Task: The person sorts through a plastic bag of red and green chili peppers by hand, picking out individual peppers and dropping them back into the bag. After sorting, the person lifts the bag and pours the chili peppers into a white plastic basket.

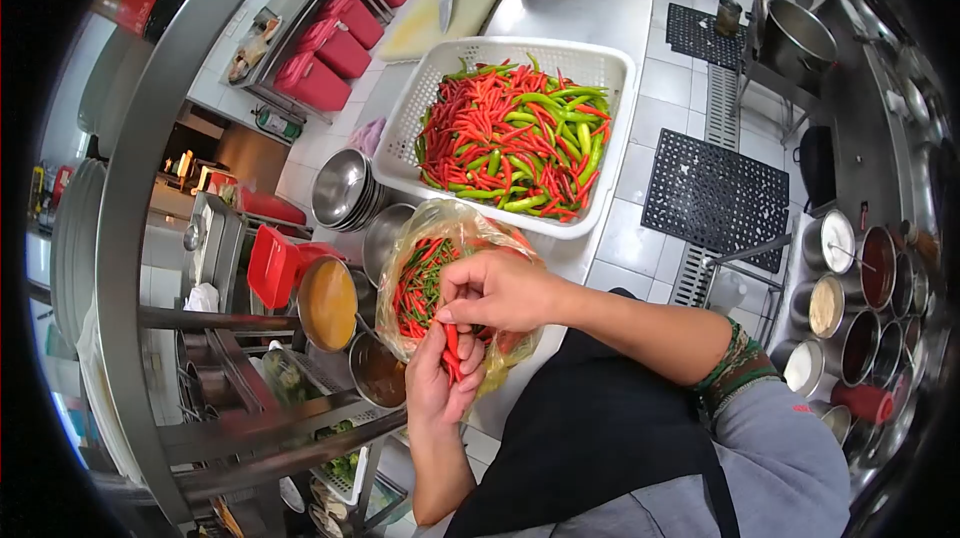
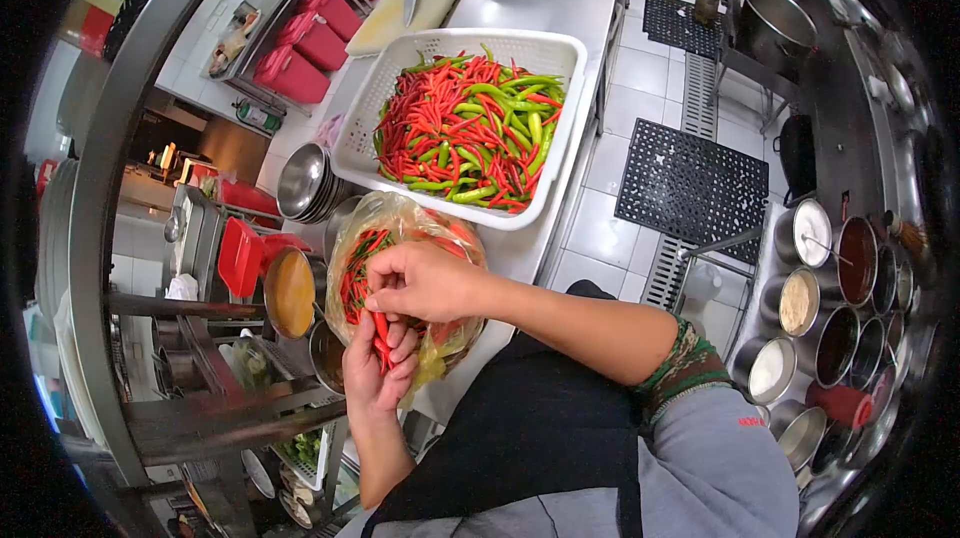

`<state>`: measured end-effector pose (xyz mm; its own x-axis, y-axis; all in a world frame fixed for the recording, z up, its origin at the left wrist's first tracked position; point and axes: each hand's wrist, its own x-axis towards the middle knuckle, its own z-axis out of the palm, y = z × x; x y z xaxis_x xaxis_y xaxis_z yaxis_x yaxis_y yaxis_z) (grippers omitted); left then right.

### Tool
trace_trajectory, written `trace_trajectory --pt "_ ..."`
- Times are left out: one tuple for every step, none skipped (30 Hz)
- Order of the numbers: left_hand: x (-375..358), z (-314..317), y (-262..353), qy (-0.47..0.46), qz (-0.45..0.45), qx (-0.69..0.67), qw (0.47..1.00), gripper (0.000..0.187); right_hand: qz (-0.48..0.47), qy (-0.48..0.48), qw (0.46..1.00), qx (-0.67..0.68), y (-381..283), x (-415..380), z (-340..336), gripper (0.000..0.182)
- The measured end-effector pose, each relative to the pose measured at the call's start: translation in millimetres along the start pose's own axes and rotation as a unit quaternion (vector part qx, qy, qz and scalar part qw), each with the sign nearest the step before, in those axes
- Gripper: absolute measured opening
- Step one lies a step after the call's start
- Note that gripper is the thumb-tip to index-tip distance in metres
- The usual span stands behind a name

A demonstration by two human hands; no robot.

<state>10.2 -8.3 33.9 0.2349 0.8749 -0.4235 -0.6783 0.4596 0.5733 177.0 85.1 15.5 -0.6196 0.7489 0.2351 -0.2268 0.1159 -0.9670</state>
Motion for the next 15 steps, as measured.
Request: trace_trajectory --pt "0.3 -1.8 0.7 0.01 0.006 0.002 1.0 0.027 -0.043 0.009 0.997 -0.058 -1.9 1.5 1.6 0.018" --pt "0.4 -4.6 1.3 0.021 0.012 0.004 1.0 0.026 -0.086 0.018 0.99 -0.115 -4.2 2.7 3.9 0.017" --pt "0.5 -7.2 2.1 0.032 0.016 0.006 0.999 0.026 -0.119 0.037 0.976 -0.177 -8.0 3.4 7.5 0.014" --pt "0.5 -9.1 3.3 0.048 0.022 -0.003 0.999 0.026 -0.152 0.057 0.958 -0.238 -12.9 3.8 12.2 0.012" --pt "0.4 -10.9 4.5 0.063 0.026 -0.013 0.998 0.026 -0.183 0.077 0.934 -0.298 -15.1 4.7 16.7 0.01" --pt "0.1 -13.0 5.7 0.079 0.03 -0.022 0.996 0.026 -0.204 0.08 0.918 -0.33 -14.8 7.7 21.5 0.01" --pt "0.4 -16.5 7.0 0.078 0.029 -0.029 0.996 0.026 -0.218 0.079 0.912 -0.339 -13.6 10.1 23.8 0.011" --pt "1.4 -20.4 8.7 0.075 0.029 -0.037 0.996 0.026 -0.233 0.079 0.904 -0.349 -12.0 12.5 25.0 0.011" --pt "2.1 -22.6 9.8 0.072 0.03 -0.046 0.996 0.026 -0.248 0.077 0.897 -0.359 -10.3 14.9 26.0 0.012" --pt "2.4 -22.6 9.9 0.073 0.028 -0.058 0.995 0.026 -0.249 0.076 0.897 -0.357 -8.5 17.5 26.4 0.011" --pt "2.3 -22.0 9.7 0.074 0.027 -0.071 0.994 0.025 -0.25 0.075 0.897 -0.356 -6.4 20.4 26.5 0.011" --pt "2.5 -21.7 10.2 0.075 0.025 -0.083 0.993 0.025 -0.252 0.073 0.898 -0.354 -4.0 23.9 26.3 0.011" --pt "3.5 -21.5 11.0 0.065 0.031 -0.083 0.994 0.026 -0.21 0.085 0.905 -0.36 -1.3 27.7 25.9 0.012" --pt "4.6 -21.2 11.5 0.055 0.037 -0.084 0.994 0.027 -0.167 0.096 0.911 -0.365 1.9 31.6 25.1 0.014" --pt "4.4 -21.2 11.7 0.045 0.043 -0.084 0.995 0.028 -0.123 0.108 0.915 -0.37 4.7 34.9 23.4 0.017"
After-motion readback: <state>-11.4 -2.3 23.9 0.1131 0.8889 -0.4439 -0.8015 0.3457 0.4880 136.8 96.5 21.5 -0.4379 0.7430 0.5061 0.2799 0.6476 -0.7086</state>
